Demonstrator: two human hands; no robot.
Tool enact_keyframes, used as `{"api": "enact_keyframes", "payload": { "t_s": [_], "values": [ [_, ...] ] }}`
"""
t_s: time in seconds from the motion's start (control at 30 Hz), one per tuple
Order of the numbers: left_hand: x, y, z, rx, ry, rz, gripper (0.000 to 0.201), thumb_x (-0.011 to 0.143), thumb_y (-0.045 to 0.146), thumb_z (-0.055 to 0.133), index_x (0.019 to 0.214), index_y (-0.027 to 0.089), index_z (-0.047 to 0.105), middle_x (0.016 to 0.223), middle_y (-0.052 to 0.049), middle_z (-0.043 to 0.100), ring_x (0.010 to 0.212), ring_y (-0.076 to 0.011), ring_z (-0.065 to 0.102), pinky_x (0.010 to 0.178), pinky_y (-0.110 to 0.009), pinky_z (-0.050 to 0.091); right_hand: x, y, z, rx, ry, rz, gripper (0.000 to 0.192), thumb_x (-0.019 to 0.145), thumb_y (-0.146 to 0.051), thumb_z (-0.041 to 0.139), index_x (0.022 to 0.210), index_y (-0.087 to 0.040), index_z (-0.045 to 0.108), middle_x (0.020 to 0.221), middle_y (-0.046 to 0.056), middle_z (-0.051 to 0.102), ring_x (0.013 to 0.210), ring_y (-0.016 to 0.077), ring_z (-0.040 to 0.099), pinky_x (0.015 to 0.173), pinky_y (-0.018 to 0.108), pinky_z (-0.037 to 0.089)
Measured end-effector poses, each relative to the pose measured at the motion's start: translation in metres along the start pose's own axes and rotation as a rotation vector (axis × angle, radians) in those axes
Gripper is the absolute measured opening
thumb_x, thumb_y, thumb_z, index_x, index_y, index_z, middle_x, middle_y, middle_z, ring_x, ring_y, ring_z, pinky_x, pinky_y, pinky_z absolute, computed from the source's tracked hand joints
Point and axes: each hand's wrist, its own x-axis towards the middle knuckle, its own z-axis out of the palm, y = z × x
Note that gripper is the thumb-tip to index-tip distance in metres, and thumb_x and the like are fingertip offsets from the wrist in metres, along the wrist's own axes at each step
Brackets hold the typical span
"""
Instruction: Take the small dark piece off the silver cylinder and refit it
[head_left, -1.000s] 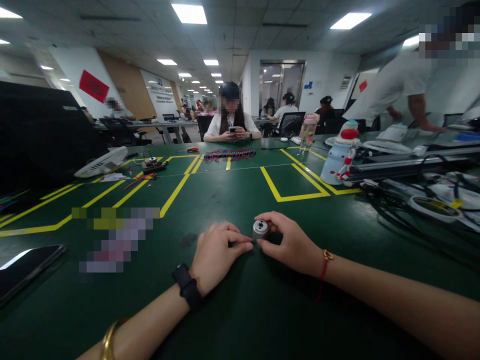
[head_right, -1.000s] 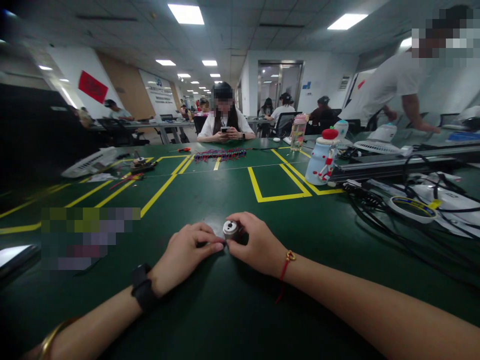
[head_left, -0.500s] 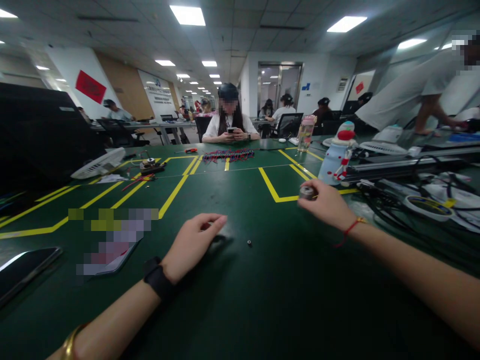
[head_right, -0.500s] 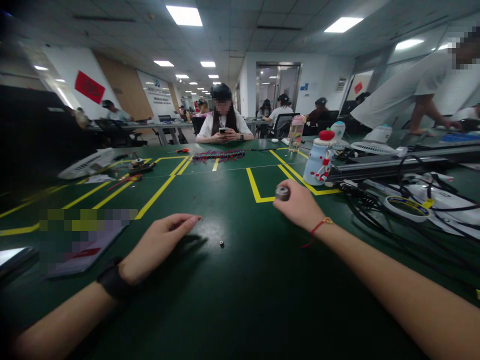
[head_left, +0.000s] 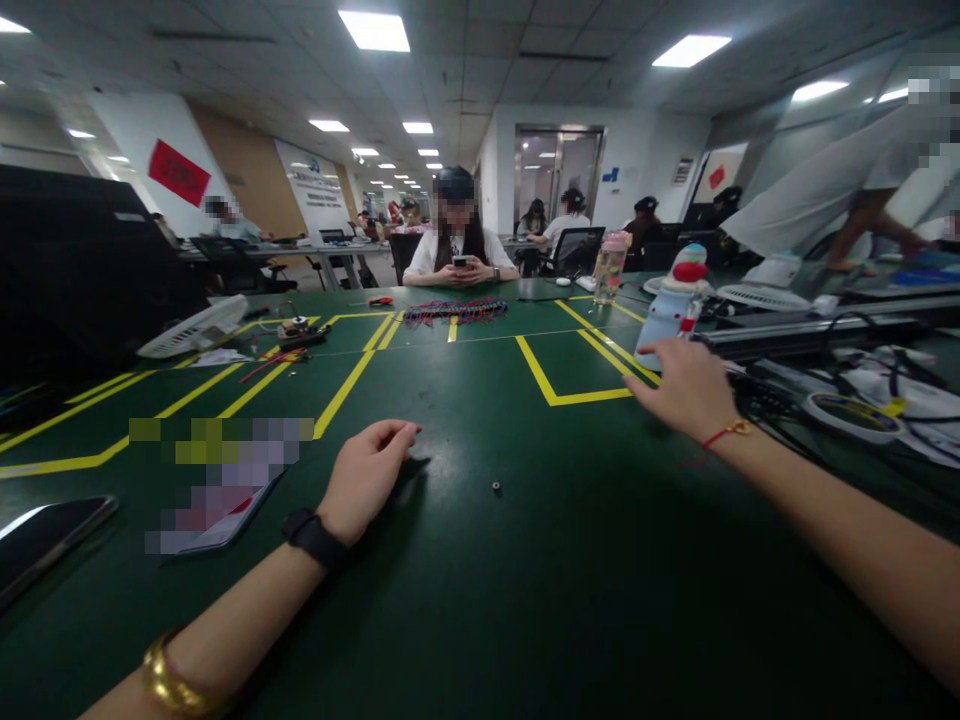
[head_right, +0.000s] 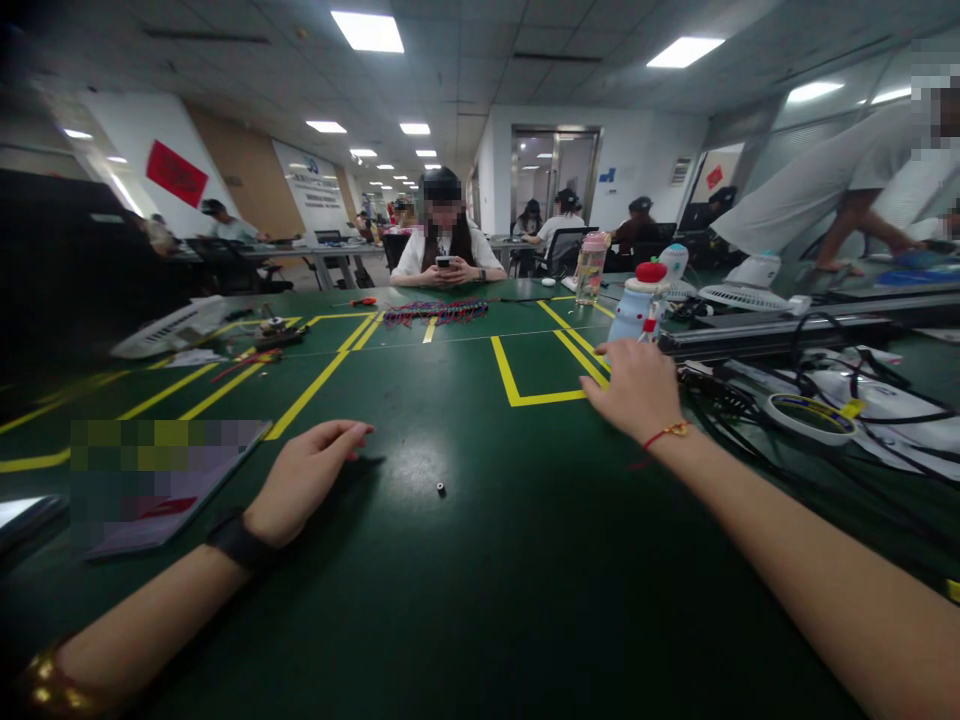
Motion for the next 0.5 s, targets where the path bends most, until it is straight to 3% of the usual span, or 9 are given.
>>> {"api": "enact_keyframes", "payload": {
  "t_s": [0.07, 0.17, 0.27, 0.37, 0.5],
  "values": [
    [0.001, -0.003, 0.000, 0.006, -0.008, -0.002, 0.037, 0.078, 0.049, 0.049, 0.092, 0.019, 0.066, 0.084, -0.003, 0.066, 0.074, -0.0181, 0.058, 0.066, -0.028, 0.040, -0.019, -0.046, -0.003, 0.215, -0.080, -0.267, 0.041, 0.080, -0.039, 0.053, 0.115, -0.019, 0.055, 0.118, 0.009, 0.055, 0.110, 0.0218, 0.047, 0.096, 0.041, 0.035],
    [0.002, -0.006, 0.001, 0.001, -0.020, -0.005, 0.037, 0.079, 0.050, 0.049, 0.094, 0.019, 0.066, 0.085, -0.003, 0.066, 0.075, -0.0184, 0.059, 0.068, -0.029, 0.041, -0.052, -0.106, -0.005, 0.550, -0.296, -0.612, 0.044, 0.083, -0.033, 0.053, 0.126, -0.027, 0.050, 0.126, 0.005, 0.051, 0.115, 0.0193, 0.044, 0.097, 0.040, 0.034],
    [0.002, -0.007, 0.001, -0.008, -0.014, -0.003, 0.038, 0.078, 0.050, 0.050, 0.094, 0.019, 0.066, 0.084, -0.003, 0.066, 0.074, -0.0186, 0.059, 0.067, -0.029, 0.041, -0.069, -0.133, -0.005, 0.539, -0.393, -0.766, 0.024, 0.085, -0.029, 0.051, 0.104, -0.029, 0.064, 0.109, 0.001, 0.061, 0.100, 0.0168, 0.052, 0.088, 0.037, 0.038],
    [0.001, -0.005, 0.001, -0.008, -0.013, -0.003, 0.038, 0.077, 0.049, 0.050, 0.093, 0.019, 0.066, 0.082, -0.003, 0.066, 0.073, -0.0186, 0.058, 0.064, -0.028, 0.040, -0.056, -0.117, -0.007, 0.409, -0.358, -0.711, 0.022, 0.087, -0.030, 0.045, 0.089, -0.026, 0.068, 0.093, -0.001, 0.064, 0.087, 0.0130, 0.055, 0.082, 0.030, 0.041],
    [0.001, -0.004, 0.001, -0.021, -0.017, 0.006, 0.037, 0.077, 0.048, 0.050, 0.092, 0.019, 0.067, 0.084, -0.003, 0.067, 0.073, -0.0188, 0.059, 0.064, -0.028, 0.040, -0.011, -0.045, -0.017, 0.273, -0.159, -0.328, 0.030, 0.089, -0.027, 0.040, 0.103, -0.016, 0.063, 0.105, 0.008, 0.061, 0.095, 0.0153, 0.053, 0.086, 0.029, 0.038]
  ]
}}
